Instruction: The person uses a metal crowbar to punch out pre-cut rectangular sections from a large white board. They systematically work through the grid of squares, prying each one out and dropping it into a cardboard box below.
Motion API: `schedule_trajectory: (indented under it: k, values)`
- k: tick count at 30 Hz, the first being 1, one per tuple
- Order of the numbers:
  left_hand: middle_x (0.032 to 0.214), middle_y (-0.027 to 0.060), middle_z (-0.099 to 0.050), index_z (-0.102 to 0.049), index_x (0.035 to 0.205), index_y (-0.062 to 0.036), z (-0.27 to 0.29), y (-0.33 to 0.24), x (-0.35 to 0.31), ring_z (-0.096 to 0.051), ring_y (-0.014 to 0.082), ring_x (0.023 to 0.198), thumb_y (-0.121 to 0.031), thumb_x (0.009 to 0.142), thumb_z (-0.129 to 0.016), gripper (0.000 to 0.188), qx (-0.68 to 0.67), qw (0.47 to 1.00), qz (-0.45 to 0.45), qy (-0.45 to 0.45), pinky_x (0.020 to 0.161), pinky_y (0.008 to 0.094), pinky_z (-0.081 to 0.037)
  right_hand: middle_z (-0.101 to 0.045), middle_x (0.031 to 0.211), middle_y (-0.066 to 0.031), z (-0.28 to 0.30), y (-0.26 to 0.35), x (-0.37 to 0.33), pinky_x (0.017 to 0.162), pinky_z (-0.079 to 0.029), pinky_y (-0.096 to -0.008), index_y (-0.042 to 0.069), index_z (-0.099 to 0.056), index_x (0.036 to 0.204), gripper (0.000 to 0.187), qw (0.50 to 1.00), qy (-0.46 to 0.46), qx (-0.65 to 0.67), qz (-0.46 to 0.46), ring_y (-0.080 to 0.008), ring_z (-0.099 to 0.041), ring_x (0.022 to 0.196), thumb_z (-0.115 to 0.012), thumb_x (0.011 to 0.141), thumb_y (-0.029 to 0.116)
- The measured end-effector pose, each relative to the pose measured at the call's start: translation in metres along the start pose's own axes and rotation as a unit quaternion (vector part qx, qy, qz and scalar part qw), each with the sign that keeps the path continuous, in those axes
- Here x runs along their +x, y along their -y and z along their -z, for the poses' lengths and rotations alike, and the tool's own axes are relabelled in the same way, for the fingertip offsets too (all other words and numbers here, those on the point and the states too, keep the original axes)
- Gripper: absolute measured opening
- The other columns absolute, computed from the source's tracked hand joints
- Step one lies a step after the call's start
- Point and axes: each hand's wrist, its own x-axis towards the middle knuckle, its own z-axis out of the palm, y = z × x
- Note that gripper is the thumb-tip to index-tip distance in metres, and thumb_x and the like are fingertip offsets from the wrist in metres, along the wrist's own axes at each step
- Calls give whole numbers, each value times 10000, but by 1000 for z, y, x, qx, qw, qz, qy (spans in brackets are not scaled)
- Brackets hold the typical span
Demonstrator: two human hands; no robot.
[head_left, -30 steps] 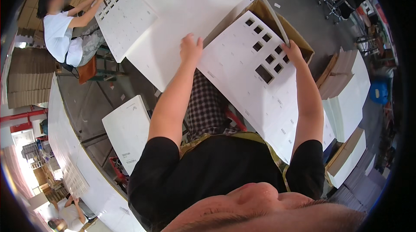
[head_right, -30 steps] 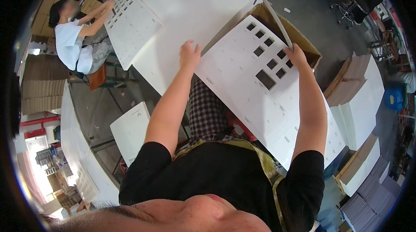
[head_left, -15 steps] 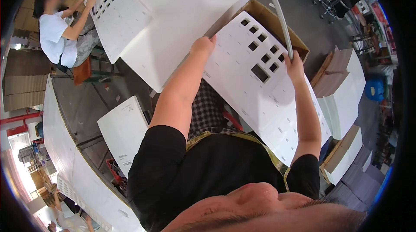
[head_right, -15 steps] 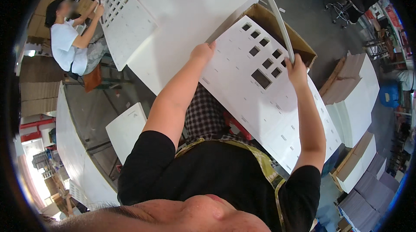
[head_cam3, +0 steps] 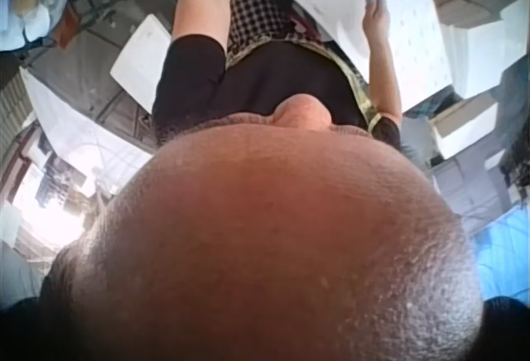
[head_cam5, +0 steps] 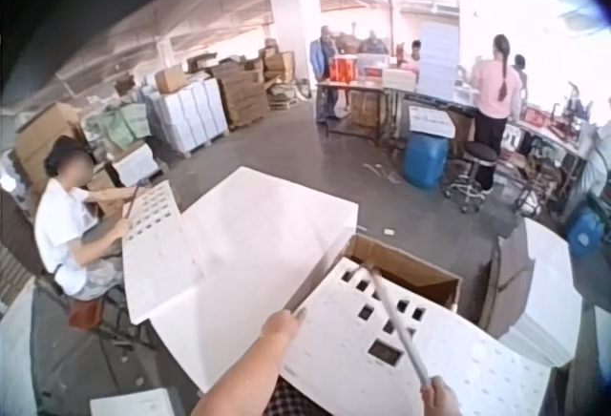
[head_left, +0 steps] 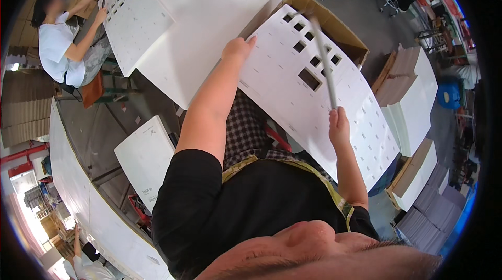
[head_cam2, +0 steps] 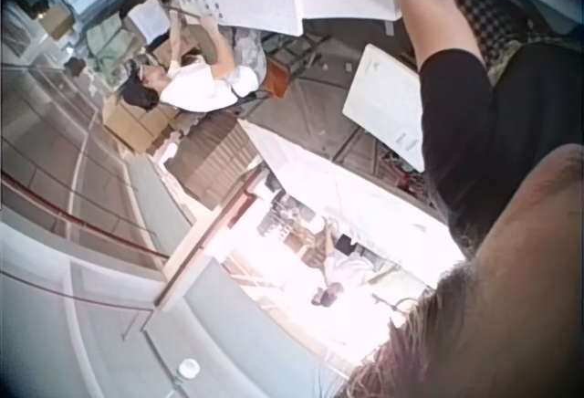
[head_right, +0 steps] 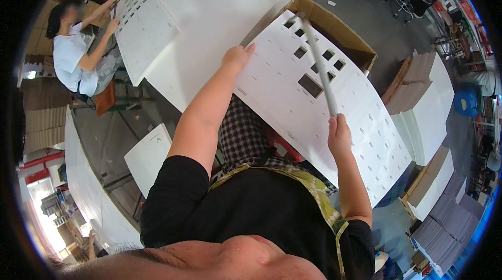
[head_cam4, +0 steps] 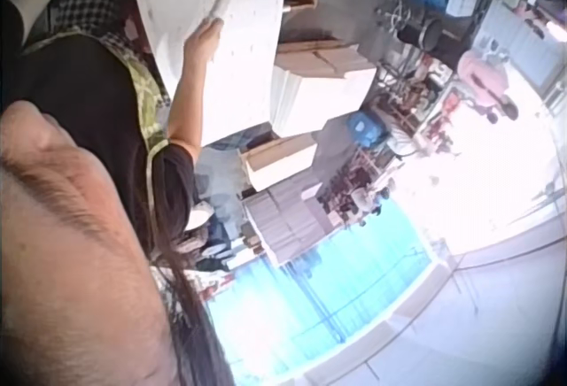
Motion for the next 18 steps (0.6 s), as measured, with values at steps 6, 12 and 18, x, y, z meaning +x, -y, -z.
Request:
schedule_trajectory:
  k: [6, 12, 18]
  values:
    - [1105, 159, -645, -656, 1065, -51, 0, 0, 1, -599, 324, 1049, -634, 880, -398, 664, -4, 1000, 2, 11, 867, 434, -478, -531, 675, -238, -15, -20, -20, 554, -420, -434, 3, -441, 910, 170, 998, -55, 1, 14, -434, -517, 613, -431, 966, 164]
    - [1084, 163, -651, -658, 1051, -39, -2, 2, -2, -609, 327, 1024, -622, 884, -405, 657, 2, 1000, -1, -1, 855, 437, -483, -526, 640, -187, 8, 9, -21, 538, -412, -412, 14, -451, 895, 220, 999, -26, -21, 5, -350, -529, 571, -425, 977, 216]
    - [1087, 201, -642, -649, 1049, 2, 4, -5, -11, -598, 348, 1033, -616, 887, -406, 683, -30, 999, -14, 11, 880, 417, -467, -572, 755, -295, -20, -18, -18, 602, -428, -513, -2, -444, 925, 232, 987, 35, -159, -9, -508, -548, 726, -427, 975, 224]
